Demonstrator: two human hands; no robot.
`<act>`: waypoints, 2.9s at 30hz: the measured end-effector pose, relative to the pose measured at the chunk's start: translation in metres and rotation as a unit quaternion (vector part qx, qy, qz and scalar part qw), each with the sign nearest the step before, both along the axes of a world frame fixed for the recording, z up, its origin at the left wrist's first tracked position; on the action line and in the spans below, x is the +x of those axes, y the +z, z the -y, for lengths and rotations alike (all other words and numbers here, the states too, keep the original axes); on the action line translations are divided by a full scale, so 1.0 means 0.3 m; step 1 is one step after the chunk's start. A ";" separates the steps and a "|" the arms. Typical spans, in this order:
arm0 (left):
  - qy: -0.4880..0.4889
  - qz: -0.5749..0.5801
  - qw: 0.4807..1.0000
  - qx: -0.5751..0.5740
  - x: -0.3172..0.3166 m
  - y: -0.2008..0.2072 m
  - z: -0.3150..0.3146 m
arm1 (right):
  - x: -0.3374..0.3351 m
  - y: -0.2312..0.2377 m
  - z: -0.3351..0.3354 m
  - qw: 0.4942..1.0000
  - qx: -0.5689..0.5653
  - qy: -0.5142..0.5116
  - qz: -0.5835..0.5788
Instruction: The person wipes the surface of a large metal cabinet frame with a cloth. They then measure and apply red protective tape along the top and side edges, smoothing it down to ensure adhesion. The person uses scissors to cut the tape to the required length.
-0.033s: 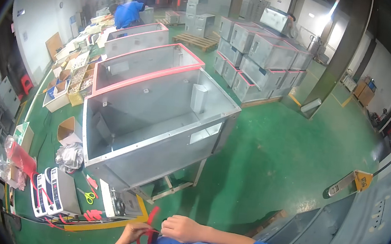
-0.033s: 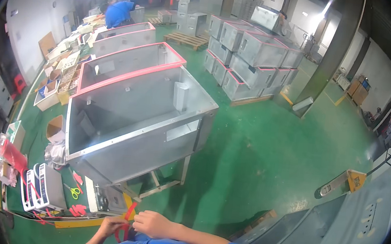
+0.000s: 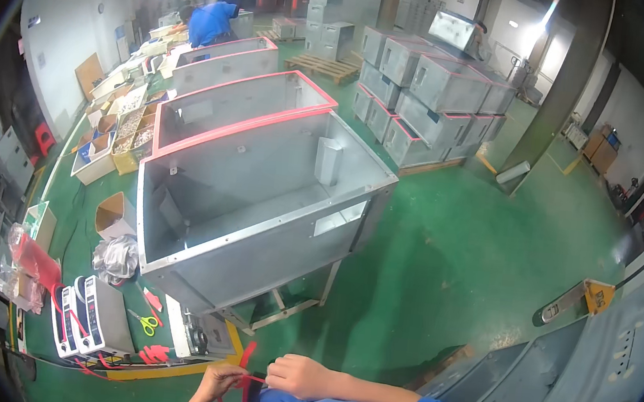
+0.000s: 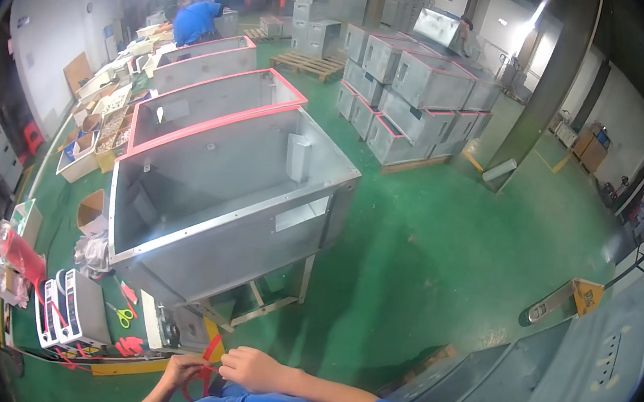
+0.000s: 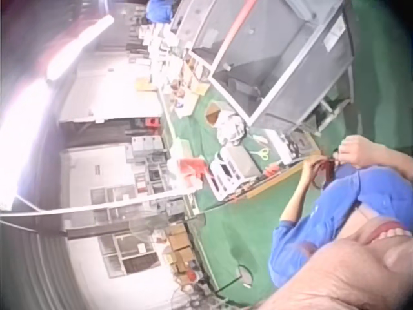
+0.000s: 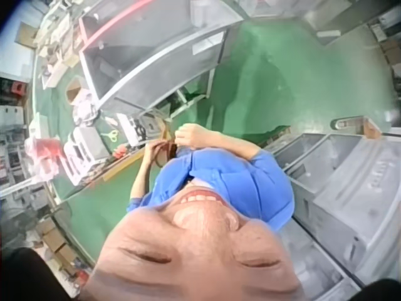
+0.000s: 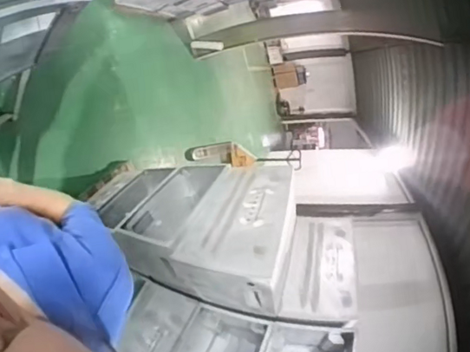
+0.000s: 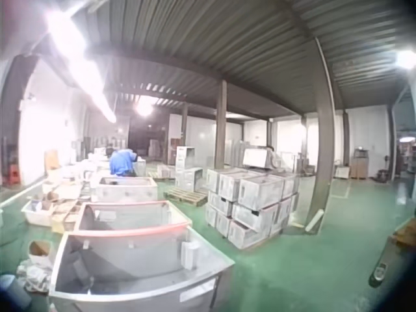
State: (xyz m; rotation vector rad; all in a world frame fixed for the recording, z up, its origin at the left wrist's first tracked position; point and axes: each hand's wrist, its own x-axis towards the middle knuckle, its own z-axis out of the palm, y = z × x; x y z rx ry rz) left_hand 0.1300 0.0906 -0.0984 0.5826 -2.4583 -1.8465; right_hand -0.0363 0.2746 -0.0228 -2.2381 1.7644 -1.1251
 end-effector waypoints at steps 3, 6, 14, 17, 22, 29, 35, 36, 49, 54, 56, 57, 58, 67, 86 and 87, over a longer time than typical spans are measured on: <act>0.001 -0.013 0.972 -0.234 0.007 -0.094 0.045 | 0.011 0.044 0.002 0.998 -0.043 -0.027 0.021; 0.158 0.033 0.962 -0.219 0.183 -0.339 0.191 | -0.065 0.157 -0.014 0.990 -0.115 -0.064 0.042; 0.172 -0.066 0.915 -0.360 0.301 -0.245 0.277 | -0.219 0.204 -0.126 0.969 -0.037 -0.245 -0.004; 0.216 -0.022 0.953 -0.210 0.308 -0.226 0.282 | -0.246 0.158 -0.150 0.952 -0.011 -0.306 0.027; 0.322 -0.007 0.947 -0.008 0.292 -0.232 0.304 | -0.250 0.124 -0.161 0.921 0.038 -0.376 0.091; 0.261 0.014 0.955 -0.142 0.321 -0.224 0.360 | -0.249 0.063 -0.139 0.898 0.050 -0.397 0.184; 0.220 -0.024 0.940 -0.259 0.255 -0.086 0.360 | -0.255 0.024 -0.137 0.875 0.035 -0.440 0.197; 0.204 -0.026 0.934 -0.291 0.275 -0.082 0.377 | -0.256 0.019 -0.133 0.873 0.040 -0.442 0.204; 0.262 -0.073 0.893 -0.358 0.323 -0.016 0.539 | -0.277 0.011 -0.065 0.816 -0.038 -0.452 0.358; 0.260 -0.109 0.886 -0.367 0.300 0.021 0.598 | -0.266 0.020 -0.073 0.787 -0.093 -0.410 0.451; 0.256 -0.118 0.895 -0.345 0.289 0.053 0.622 | -0.276 0.026 -0.091 0.782 -0.104 -0.400 0.467; 0.254 -0.121 0.900 -0.332 0.279 0.072 0.629 | -0.285 0.027 -0.103 0.781 -0.106 -0.399 0.468; 0.252 -0.128 0.908 -0.310 0.268 0.083 0.633 | -0.294 0.031 -0.113 0.781 -0.108 -0.397 0.469; 0.325 -0.309 0.894 -0.012 -0.007 0.505 0.344 | -0.290 -0.070 0.021 0.818 0.161 -0.306 0.459; -0.145 -0.386 0.902 0.127 -0.917 0.590 -0.390 | -0.337 -0.124 0.240 0.622 0.309 0.282 0.662; -0.151 -0.378 0.905 0.124 -0.940 0.588 -0.404 | -0.361 -0.121 0.220 0.620 0.308 0.287 0.662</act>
